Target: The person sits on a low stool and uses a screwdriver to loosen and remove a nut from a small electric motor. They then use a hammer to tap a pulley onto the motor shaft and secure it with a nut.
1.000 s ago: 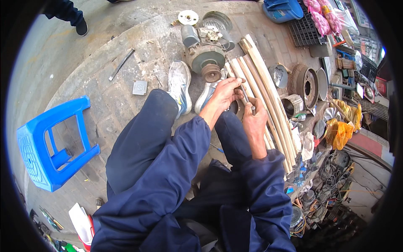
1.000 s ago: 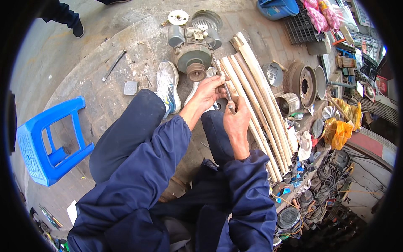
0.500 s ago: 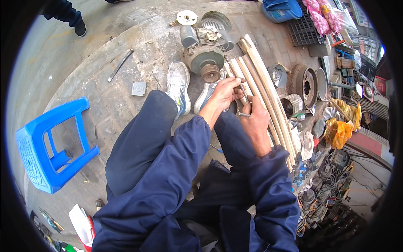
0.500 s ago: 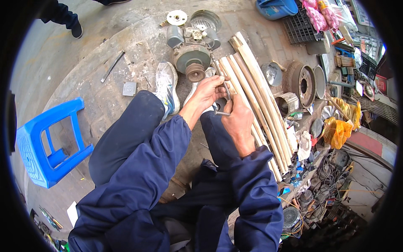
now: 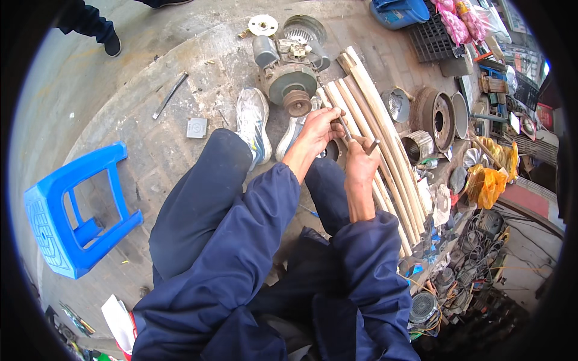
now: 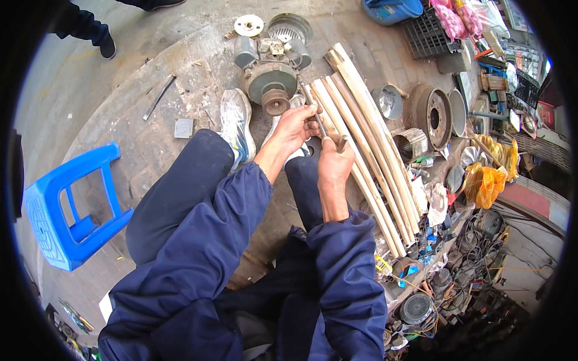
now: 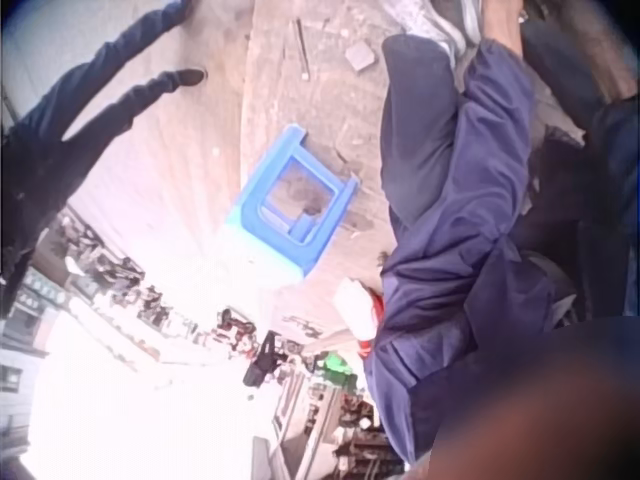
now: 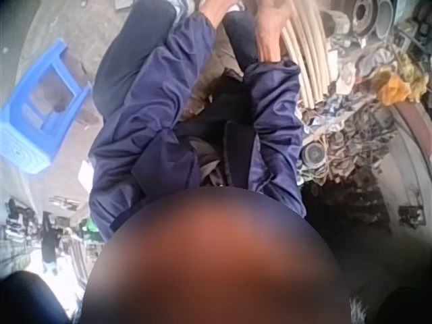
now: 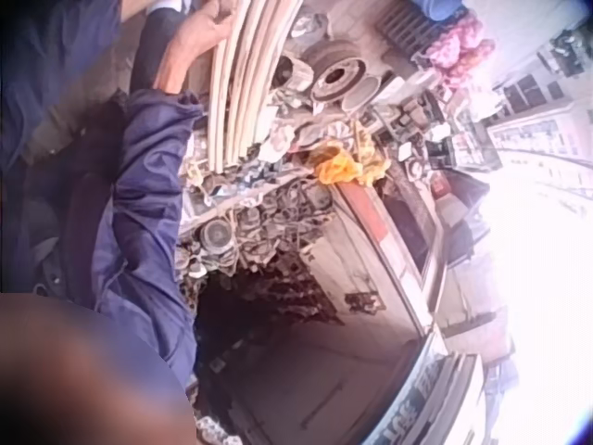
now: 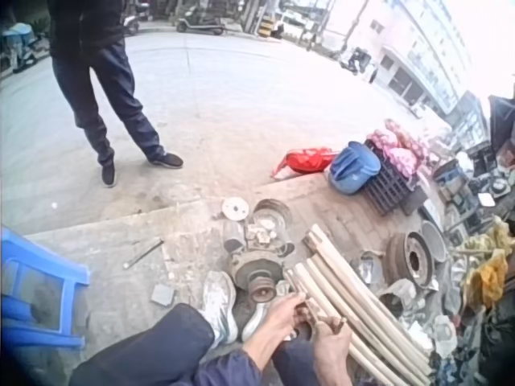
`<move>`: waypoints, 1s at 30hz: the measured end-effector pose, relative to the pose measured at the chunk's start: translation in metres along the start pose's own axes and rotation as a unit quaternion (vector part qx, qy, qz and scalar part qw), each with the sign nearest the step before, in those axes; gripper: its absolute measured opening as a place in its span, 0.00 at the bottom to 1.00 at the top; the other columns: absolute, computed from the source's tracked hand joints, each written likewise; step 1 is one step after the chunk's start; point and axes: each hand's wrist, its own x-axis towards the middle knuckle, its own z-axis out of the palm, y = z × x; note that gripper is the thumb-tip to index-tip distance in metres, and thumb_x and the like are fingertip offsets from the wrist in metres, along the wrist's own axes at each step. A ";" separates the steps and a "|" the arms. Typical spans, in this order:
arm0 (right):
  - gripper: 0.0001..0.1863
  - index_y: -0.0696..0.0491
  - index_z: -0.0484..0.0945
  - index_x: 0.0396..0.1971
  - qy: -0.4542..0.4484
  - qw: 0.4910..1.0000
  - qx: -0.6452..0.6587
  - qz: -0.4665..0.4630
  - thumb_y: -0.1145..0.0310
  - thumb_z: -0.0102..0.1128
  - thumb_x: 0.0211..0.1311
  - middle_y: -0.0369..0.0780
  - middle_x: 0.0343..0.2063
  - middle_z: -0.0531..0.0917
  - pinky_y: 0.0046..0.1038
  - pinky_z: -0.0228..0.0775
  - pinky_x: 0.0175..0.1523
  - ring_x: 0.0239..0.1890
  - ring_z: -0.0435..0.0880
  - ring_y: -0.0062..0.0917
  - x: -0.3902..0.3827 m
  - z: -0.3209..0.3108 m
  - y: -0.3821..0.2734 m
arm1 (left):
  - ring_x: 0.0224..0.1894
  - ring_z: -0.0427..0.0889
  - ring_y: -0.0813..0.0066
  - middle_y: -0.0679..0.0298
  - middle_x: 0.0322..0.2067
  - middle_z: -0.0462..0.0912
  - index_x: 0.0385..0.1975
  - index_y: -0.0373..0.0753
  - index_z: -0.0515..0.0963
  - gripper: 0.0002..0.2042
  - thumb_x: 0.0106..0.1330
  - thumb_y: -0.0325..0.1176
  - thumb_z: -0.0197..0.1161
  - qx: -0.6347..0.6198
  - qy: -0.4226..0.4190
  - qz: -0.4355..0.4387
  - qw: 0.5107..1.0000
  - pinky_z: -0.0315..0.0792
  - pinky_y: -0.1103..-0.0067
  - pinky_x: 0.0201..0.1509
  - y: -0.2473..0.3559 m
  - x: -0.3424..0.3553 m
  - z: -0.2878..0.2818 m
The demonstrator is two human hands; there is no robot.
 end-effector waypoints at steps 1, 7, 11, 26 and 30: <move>0.07 0.63 0.81 0.38 0.003 0.998 0.045 0.053 0.77 0.59 0.63 0.33 0.21 0.77 0.20 0.61 0.27 0.21 0.71 0.14 0.000 0.000 -0.001 | 0.26 0.81 0.80 0.63 0.31 0.83 0.44 0.33 0.79 0.10 0.75 0.34 0.58 0.001 -0.004 0.007 1.000 0.81 0.79 0.33 -0.001 -0.001 0.001; 0.05 0.59 0.78 0.38 -0.020 0.971 0.181 0.154 0.75 0.56 0.65 0.27 0.14 0.66 0.20 0.47 0.16 0.11 0.59 0.11 -0.001 -0.007 -0.006 | 0.25 0.81 0.79 0.65 0.29 0.82 0.41 0.34 0.80 0.09 0.75 0.34 0.59 0.019 0.019 0.008 1.000 0.81 0.78 0.32 -0.003 0.001 0.004; 0.08 0.57 0.77 0.37 -0.031 0.956 0.220 0.194 0.69 0.52 0.69 0.26 0.12 0.59 0.22 0.43 0.17 0.11 0.52 0.13 0.000 -0.006 -0.007 | 0.25 0.81 0.80 0.67 0.28 0.81 0.40 0.34 0.80 0.08 0.74 0.33 0.60 0.023 0.027 0.009 0.999 0.81 0.78 0.32 -0.004 0.001 0.005; 0.17 0.64 0.74 0.42 -0.119 0.745 0.537 0.378 0.66 0.38 0.77 0.27 0.12 0.60 0.23 0.49 0.21 0.11 0.54 0.16 -0.004 -0.022 -0.004 | 0.25 0.83 0.77 0.61 0.29 0.84 0.39 0.35 0.79 0.09 0.74 0.36 0.61 0.082 0.044 -0.014 0.996 0.80 0.80 0.29 0.001 -0.008 0.002; 0.11 0.63 0.75 0.41 -0.158 0.819 0.490 0.253 0.69 0.51 0.72 0.26 0.13 0.62 0.21 0.52 0.21 0.13 0.57 0.14 -0.004 -0.110 -0.038 | 0.32 0.85 0.64 0.58 0.31 0.85 0.40 0.29 0.77 0.15 0.71 0.40 0.62 0.352 0.276 0.232 0.864 0.80 0.71 0.38 0.019 -0.033 0.003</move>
